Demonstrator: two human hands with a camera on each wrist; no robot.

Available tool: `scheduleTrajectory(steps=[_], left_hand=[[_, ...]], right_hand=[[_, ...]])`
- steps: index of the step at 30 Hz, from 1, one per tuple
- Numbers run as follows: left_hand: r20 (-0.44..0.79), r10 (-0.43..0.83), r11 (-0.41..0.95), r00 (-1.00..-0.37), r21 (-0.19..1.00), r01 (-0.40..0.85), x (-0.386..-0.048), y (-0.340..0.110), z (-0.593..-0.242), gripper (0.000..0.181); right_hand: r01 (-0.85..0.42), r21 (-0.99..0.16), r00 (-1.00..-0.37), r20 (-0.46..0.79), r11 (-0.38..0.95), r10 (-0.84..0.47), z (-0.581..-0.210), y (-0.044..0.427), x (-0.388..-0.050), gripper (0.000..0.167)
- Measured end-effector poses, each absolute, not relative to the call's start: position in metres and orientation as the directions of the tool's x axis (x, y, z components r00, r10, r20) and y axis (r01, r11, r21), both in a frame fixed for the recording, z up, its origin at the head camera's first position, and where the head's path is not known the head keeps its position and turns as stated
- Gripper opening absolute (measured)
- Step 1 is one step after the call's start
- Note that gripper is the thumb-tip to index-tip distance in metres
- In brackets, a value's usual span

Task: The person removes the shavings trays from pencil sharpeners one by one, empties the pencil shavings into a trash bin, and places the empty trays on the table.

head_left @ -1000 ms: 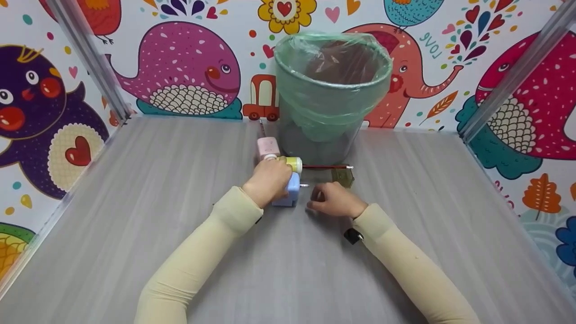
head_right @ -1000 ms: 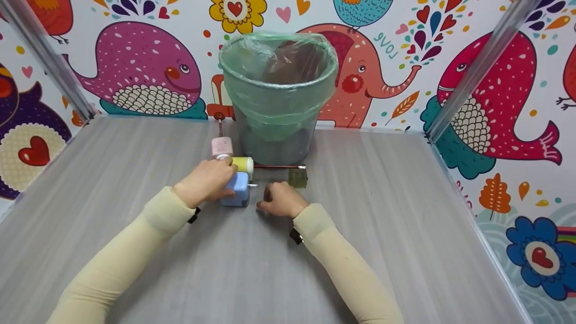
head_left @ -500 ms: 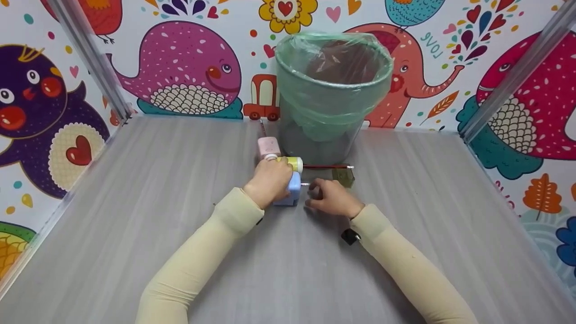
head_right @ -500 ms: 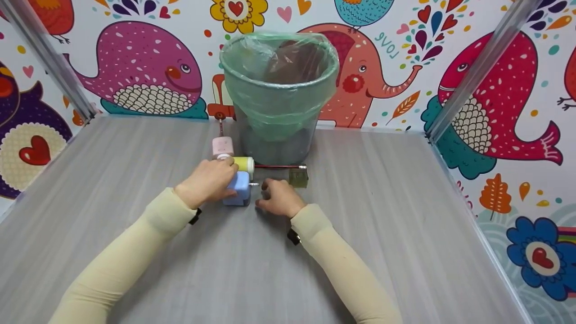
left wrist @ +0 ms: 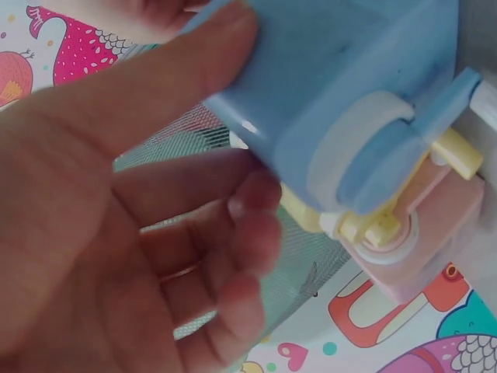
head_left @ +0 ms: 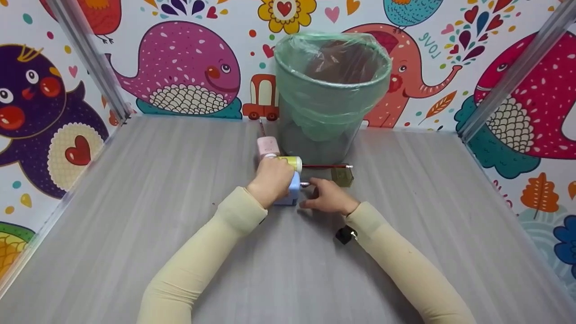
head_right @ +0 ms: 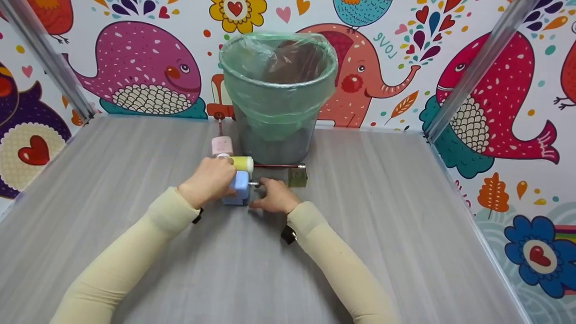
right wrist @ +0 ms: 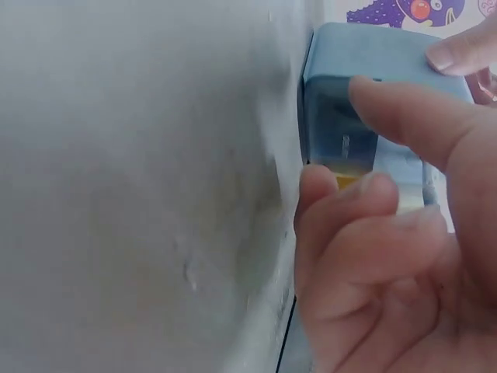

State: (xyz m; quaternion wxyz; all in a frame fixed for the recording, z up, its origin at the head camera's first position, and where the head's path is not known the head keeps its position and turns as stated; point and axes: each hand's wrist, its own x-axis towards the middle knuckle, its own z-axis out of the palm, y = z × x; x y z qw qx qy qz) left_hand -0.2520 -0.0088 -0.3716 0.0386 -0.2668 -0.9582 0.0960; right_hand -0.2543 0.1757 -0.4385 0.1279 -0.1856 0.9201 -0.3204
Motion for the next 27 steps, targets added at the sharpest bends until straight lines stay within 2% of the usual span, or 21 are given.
scheduleTrajectory(steps=[11, 19, 27], left_hand=[[-0.001, 0.504, 0.847, -0.863, -0.194, 0.495, -0.2523, -0.0083, -0.3697, 0.044], [0.058, 0.520, 0.846, -0.852, -0.173, 0.505, -0.2516, -0.0095, -0.3700, 0.043], [0.063, 0.500, 0.861, -0.864, -0.140, 0.488, -0.2530, -0.0112, -0.3715, 0.050]], right_hand=[[-0.196, -0.696, -0.902, -0.150, 0.691, -0.406, -0.4435, 0.1703, -0.2544, 0.047], [-0.227, -0.700, -0.894, -0.125, 0.677, -0.430, -0.4463, 0.1679, -0.2591, 0.056], [-0.183, -0.714, -0.898, -0.158, 0.676, -0.410, -0.4458, 0.1664, -0.2599, 0.058]])
